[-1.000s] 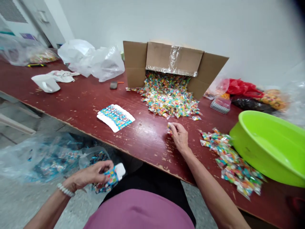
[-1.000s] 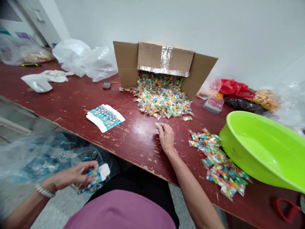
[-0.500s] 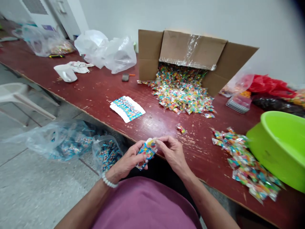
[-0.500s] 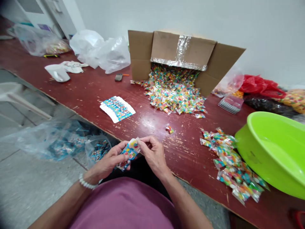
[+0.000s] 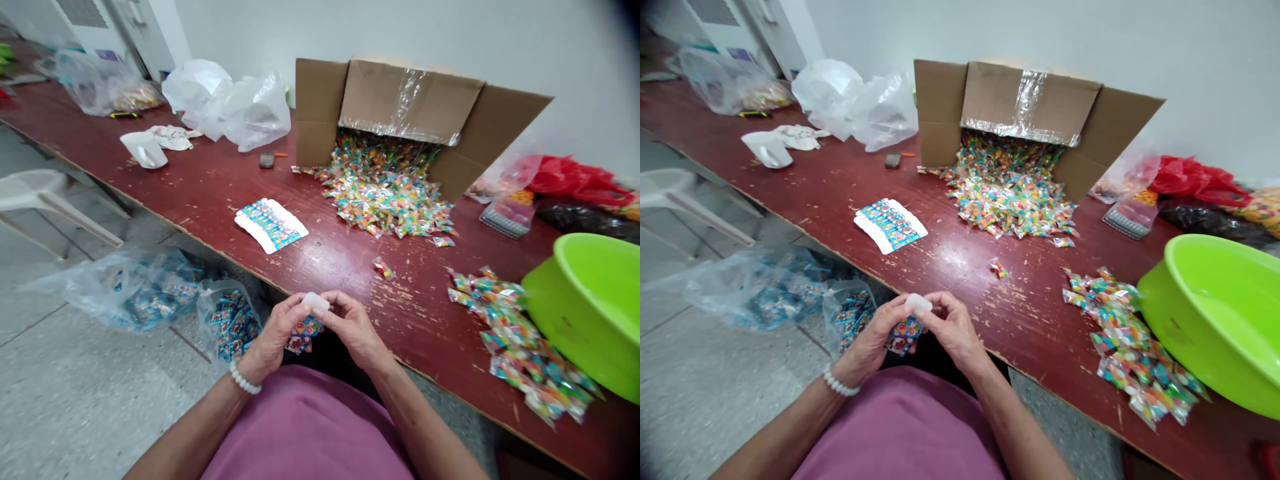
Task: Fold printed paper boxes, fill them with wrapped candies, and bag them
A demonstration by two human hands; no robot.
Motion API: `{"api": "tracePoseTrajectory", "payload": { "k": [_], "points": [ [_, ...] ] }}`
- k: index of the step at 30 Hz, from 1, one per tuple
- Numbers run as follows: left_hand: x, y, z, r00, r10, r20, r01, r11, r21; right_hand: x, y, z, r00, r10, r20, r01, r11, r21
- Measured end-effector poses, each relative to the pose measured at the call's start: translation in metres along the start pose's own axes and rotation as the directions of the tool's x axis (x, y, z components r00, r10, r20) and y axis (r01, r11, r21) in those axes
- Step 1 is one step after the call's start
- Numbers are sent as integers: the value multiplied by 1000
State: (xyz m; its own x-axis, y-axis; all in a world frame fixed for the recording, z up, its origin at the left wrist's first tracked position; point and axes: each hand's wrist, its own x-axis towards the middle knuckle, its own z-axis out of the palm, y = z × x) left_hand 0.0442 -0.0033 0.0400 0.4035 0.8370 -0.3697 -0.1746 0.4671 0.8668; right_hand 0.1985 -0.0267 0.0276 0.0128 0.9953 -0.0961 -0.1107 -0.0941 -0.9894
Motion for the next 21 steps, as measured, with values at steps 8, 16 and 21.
{"api": "tracePoseTrajectory", "payload": {
  "k": [8,16,21],
  "points": [
    [1,-1,-3,979,-162,123,193,929,-317,-2,-2,-5,901,-419,112,427,812,-397],
    [3,0,-3,990,-135,31,139,969,-203,1,-1,-3,976,-208,66,218,931,-294],
    [2,-2,-4,982,-180,51,187,961,-202,7,-6,-3,990,-46,130,51,998,-35]
  ]
}}
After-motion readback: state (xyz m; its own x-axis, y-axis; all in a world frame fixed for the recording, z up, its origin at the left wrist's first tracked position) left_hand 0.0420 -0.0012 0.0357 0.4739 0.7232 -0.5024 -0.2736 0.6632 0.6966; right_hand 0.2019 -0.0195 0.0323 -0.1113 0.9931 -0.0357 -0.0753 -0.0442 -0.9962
